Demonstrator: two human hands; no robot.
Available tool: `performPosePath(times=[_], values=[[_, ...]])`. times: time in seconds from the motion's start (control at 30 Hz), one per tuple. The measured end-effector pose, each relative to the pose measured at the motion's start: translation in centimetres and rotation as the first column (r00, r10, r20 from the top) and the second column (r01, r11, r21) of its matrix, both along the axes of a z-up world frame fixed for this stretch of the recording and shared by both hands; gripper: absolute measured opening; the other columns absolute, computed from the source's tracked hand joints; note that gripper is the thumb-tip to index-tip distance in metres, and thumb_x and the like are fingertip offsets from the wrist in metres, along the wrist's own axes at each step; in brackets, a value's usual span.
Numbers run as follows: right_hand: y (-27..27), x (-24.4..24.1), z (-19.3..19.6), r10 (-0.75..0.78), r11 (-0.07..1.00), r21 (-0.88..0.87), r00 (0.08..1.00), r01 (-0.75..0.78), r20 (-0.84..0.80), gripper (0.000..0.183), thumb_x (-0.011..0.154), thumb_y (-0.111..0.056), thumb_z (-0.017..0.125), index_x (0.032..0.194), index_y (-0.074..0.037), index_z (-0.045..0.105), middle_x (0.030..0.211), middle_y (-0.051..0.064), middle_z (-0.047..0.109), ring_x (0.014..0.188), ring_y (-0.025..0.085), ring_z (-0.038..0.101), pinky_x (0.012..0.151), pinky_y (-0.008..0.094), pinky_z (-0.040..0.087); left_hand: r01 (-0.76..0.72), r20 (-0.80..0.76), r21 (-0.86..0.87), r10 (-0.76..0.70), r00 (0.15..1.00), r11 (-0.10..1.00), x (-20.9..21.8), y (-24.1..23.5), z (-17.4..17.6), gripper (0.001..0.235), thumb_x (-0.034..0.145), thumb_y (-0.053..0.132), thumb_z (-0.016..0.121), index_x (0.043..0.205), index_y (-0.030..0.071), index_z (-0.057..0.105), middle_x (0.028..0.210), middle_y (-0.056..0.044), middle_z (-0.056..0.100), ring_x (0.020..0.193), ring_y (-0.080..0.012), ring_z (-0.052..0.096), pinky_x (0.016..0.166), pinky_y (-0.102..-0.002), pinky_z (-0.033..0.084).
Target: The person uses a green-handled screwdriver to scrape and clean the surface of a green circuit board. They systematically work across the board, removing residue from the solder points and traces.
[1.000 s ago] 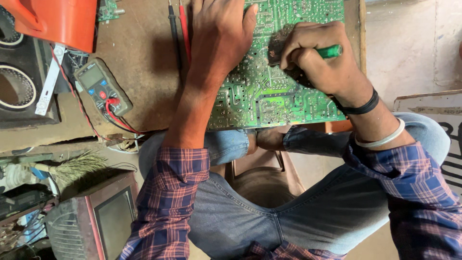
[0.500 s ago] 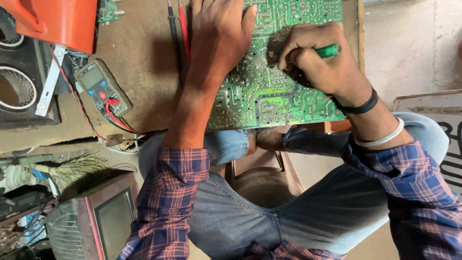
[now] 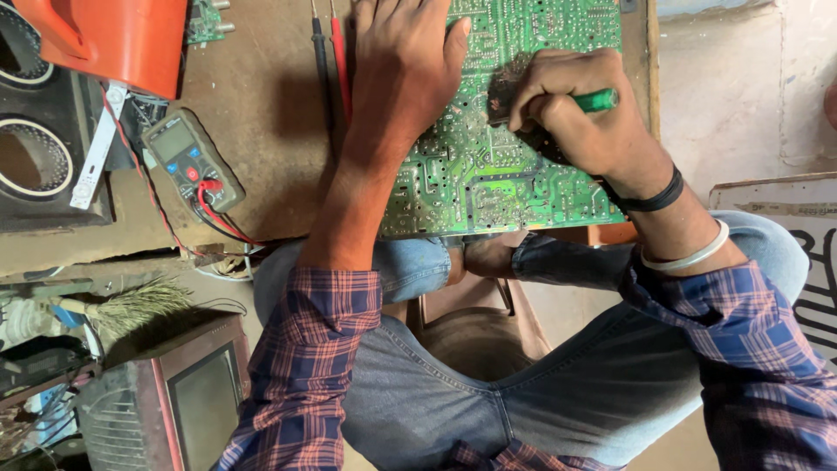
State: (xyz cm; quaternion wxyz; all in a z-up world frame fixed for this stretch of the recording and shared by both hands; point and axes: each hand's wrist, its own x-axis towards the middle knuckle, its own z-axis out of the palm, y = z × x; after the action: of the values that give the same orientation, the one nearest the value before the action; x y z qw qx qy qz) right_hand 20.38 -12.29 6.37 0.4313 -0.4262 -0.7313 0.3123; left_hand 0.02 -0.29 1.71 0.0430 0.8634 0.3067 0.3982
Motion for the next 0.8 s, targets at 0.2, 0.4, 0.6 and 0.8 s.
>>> performPosePath(times=[0.2, 0.4, 0.6, 0.8], values=[[-0.19, -0.02, 0.25, 0.001, 1.000, 0.000, 1.000, -0.001, 0.005, 0.026, 0.090, -0.004, 0.047, 0.083, 0.005, 0.070, 0.079, 0.013, 0.068, 0.072, 0.019, 0.061, 0.070, 0.031, 0.051, -0.002, 0.014, 0.009, 0.002, 1.000, 1.000, 0.15, 0.06, -0.23, 0.027, 0.102, 0.023, 0.070, 0.121, 0.005, 0.064, 0.103, -0.014, 0.068, 0.103, -0.0364, 0.062, 0.095, -0.052, 0.042], [-0.05, -0.05, 0.02, -0.036, 0.996, -0.082, 0.999, 0.035, -0.008, 0.025, 0.087, -0.005, 0.048, 0.084, 0.003, 0.071, 0.079, 0.012, 0.068, 0.069, 0.020, 0.060, 0.066, 0.033, 0.050, -0.008, 0.000, -0.004, 0.008, 1.000, 1.000, 0.09, 0.01, -0.11, 0.026, 0.102, 0.022, 0.070, 0.120, 0.005, 0.063, 0.103, -0.014, 0.068, 0.103, -0.0363, 0.062, 0.095, -0.052, 0.042], [0.01, 0.21, -0.06, 0.062, 0.998, -0.024, 0.998, -0.063, -0.013, 0.024, 0.087, -0.007, 0.048, 0.085, 0.002, 0.071, 0.082, 0.011, 0.069, 0.070, 0.019, 0.061, 0.068, 0.030, 0.052, -0.002, -0.002, -0.018, 0.002, 1.000, 1.000, 0.00, -0.27, 0.35, 0.028, 0.103, 0.021, 0.071, 0.124, 0.005, 0.062, 0.108, -0.012, 0.068, 0.108, -0.0351, 0.062, 0.099, -0.052, 0.042], [0.10, 0.21, 0.21, 0.107, 0.993, -0.040, 0.994, -0.108, -0.022, 0.020, 0.084, -0.006, 0.051, 0.082, 0.002, 0.069, 0.073, 0.011, 0.066, 0.068, 0.019, 0.059, 0.067, 0.032, 0.050, -0.006, -0.015, -0.028, 0.006, 1.000, 1.000, -0.07, -0.33, 0.58, 0.035, 0.103, 0.022, 0.070, 0.133, 0.006, 0.060, 0.120, -0.012, 0.066, 0.117, -0.0349, 0.059, 0.102, -0.051, 0.041]])
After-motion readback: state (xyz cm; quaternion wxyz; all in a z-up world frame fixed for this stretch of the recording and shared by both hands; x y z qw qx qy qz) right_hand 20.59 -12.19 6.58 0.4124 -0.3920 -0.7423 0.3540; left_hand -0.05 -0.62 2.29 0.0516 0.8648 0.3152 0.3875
